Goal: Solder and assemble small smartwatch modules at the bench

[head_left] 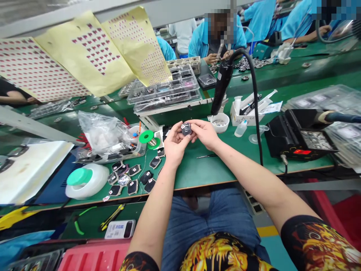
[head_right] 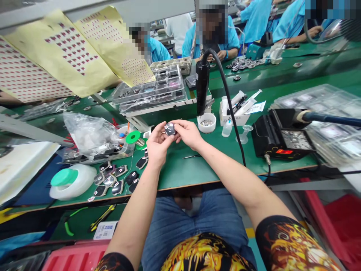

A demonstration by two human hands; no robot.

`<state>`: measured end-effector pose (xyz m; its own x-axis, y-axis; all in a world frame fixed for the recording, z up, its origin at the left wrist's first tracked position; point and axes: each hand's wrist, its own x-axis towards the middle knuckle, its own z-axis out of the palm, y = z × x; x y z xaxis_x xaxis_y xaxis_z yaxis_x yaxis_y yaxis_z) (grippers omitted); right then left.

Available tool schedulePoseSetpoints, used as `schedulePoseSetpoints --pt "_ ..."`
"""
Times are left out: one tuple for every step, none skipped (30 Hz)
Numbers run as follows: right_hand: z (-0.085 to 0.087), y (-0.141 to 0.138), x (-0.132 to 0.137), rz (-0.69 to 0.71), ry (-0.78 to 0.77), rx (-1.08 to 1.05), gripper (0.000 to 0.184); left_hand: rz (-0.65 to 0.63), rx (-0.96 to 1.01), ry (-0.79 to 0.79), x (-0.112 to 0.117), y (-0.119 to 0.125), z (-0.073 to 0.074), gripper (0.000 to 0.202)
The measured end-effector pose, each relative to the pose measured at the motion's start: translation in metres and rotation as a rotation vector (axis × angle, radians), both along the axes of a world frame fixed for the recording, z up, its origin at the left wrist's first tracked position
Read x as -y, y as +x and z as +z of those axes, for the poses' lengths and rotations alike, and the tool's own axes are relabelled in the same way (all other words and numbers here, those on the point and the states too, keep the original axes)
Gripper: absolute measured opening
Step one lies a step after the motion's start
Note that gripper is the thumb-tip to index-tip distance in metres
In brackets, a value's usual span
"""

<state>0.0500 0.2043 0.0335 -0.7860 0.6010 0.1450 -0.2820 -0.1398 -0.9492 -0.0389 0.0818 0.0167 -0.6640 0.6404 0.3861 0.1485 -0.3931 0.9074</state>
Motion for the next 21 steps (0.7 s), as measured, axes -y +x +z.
schedulePoseSetpoints --pt "-0.001 0.0 0.0 -0.001 0.0 -0.003 0.042 0.007 -0.007 -0.001 0.0 0.0 -0.001 0.067" --pt "-0.001 0.0 0.0 0.0 0.001 -0.006 0.042 0.018 -0.016 -0.006 -0.001 0.0 -0.002 0.066" --pt "-0.002 0.0 0.0 0.004 0.001 -0.01 0.042 0.033 -0.026 -0.016 -0.001 0.0 -0.003 0.066" --pt "-0.003 0.0 0.0 0.009 0.0 -0.014 0.042 0.05 -0.034 -0.028 -0.001 0.0 -0.004 0.067" --pt "-0.004 -0.001 0.0 0.016 -0.002 -0.017 0.042 0.066 -0.039 -0.038 -0.001 0.0 -0.004 0.067" --pt "-0.004 -0.001 0.0 0.023 -0.006 -0.02 0.042 0.077 -0.04 -0.044 -0.002 0.0 -0.005 0.068" --pt "-0.005 -0.001 0.0 0.028 -0.012 -0.023 0.042 0.081 -0.039 -0.046 -0.002 0.0 -0.006 0.07" --pt "-0.005 -0.001 0.0 0.033 -0.018 -0.028 0.042 0.081 -0.035 -0.044 -0.002 0.0 -0.006 0.071" --pt "-0.006 -0.001 0.0 0.037 -0.023 -0.033 0.042 0.081 -0.03 -0.037 -0.003 -0.001 -0.007 0.071" --pt "-0.006 -0.001 0.0 0.04 -0.025 -0.04 0.043 0.081 -0.026 -0.032 -0.003 -0.001 -0.007 0.072" --pt "-0.007 -0.002 0.0 0.04 -0.022 -0.045 0.044 0.083 -0.022 -0.028 -0.003 -0.001 -0.008 0.073" --pt "-0.008 -0.002 0.0 0.038 -0.011 -0.049 0.045 0.088 -0.02 -0.027 -0.003 -0.001 -0.008 0.073" --pt "-0.008 -0.002 -0.001 0.03 0.008 -0.051 0.046 0.093 -0.02 -0.03 -0.003 -0.001 -0.008 0.074" --pt "-0.009 -0.002 -0.001 0.015 0.038 -0.05 0.046 0.099 -0.025 -0.038 -0.003 -0.001 -0.008 0.074" --pt "-0.01 -0.002 0.0 -0.004 0.076 -0.048 0.046 0.108 -0.033 -0.048 -0.002 -0.001 -0.008 0.075" --pt "-0.012 -0.002 0.0 -0.024 0.12 -0.045 0.045 0.118 -0.043 -0.058 -0.002 0.0 -0.008 0.074" --pt "-0.013 -0.002 0.0 -0.047 0.163 -0.041 0.044 0.128 -0.053 -0.067 -0.002 0.0 -0.008 0.074" --pt "-0.014 -0.002 0.001 -0.071 0.203 -0.037 0.043 0.138 -0.063 -0.076 -0.001 0.001 -0.007 0.073" --pt "-0.015 -0.002 0.001 -0.095 0.237 -0.033 0.043 0.146 -0.073 -0.084 -0.001 0.002 -0.007 0.073" --pt "-0.016 -0.002 0.002 -0.116 0.261 -0.028 0.042 0.153 -0.083 -0.092 -0.001 0.002 -0.007 0.073" --pt "-0.017 -0.002 0.003 -0.134 0.275 -0.024 0.042 0.156 -0.094 -0.101 -0.001 0.003 -0.007 0.072"
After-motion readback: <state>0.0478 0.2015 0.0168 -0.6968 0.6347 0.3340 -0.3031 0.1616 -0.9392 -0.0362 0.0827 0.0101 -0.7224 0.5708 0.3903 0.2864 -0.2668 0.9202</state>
